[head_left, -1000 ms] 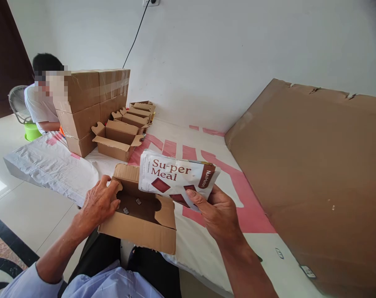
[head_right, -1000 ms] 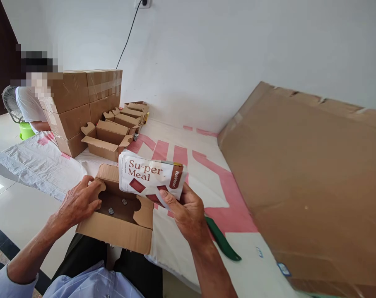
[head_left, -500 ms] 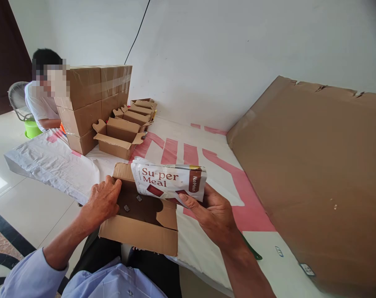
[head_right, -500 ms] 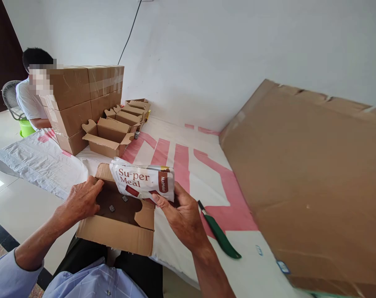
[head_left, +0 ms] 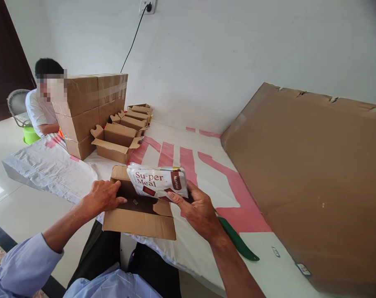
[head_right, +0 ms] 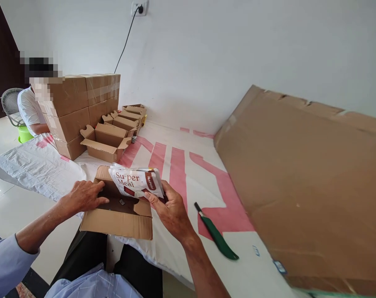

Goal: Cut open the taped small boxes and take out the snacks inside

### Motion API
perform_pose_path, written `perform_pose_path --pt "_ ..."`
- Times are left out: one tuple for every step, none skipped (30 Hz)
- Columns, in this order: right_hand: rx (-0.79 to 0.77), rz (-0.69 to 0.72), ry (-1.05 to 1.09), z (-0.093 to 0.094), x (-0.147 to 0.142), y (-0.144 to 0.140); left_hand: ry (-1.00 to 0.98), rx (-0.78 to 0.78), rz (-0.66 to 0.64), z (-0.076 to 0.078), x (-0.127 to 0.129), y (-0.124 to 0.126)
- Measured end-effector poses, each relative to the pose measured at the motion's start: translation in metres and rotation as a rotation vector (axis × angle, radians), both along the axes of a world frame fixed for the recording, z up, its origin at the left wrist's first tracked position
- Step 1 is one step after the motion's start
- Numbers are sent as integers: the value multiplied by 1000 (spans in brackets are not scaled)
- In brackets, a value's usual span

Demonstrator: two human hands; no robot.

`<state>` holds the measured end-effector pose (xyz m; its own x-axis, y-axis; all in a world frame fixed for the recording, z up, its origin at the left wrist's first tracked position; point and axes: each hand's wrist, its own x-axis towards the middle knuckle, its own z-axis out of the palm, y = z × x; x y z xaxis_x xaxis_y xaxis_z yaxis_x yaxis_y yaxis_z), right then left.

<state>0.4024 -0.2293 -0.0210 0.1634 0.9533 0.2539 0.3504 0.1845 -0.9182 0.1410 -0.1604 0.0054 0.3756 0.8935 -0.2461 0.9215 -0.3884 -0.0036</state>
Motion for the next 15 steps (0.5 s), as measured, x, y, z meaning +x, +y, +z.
perform_pose_path --pt "-2 6 -1 1 -1 1 -5 -12 4 0 1 2" --pt "-3 13 0 1 -1 1 -7 -26 4 0 2 4" --pt "-6 22 -1 2 -1 1 -7 -37 2 0 3 5" --pt "-7 33 -5 3 -1 1 -9 -43 -2 -1 3 7" --pt "-5 43 -15 5 0 1 -12 -46 -6 -2 3 7" --pt "-3 57 -34 6 1 2 -21 -43 -12 -3 2 8" --pt "-2 73 -60 8 2 2 -34 -37 -18 -5 1 8" --pt "-1 91 -92 10 3 2 -51 -30 -21 -6 0 9" --pt "-2 111 -132 12 4 3 -69 -21 -21 -7 -1 8" --pt "-5 133 -177 16 4 3 -81 -8 -18 -8 -2 8" --pt "-11 159 -227 19 4 4 -86 5 -17 -9 -4 8" --pt "-17 185 -283 24 4 6 -80 14 -17 -9 -4 7" --pt "-23 212 -347 29 3 7 -66 15 -20 -9 -5 7" --pt "-30 240 -419 35 1 9 -47 9 -28 -8 -5 7" --pt "-41 266 -497 40 -2 11 -30 -3 -37 -7 -5 7"
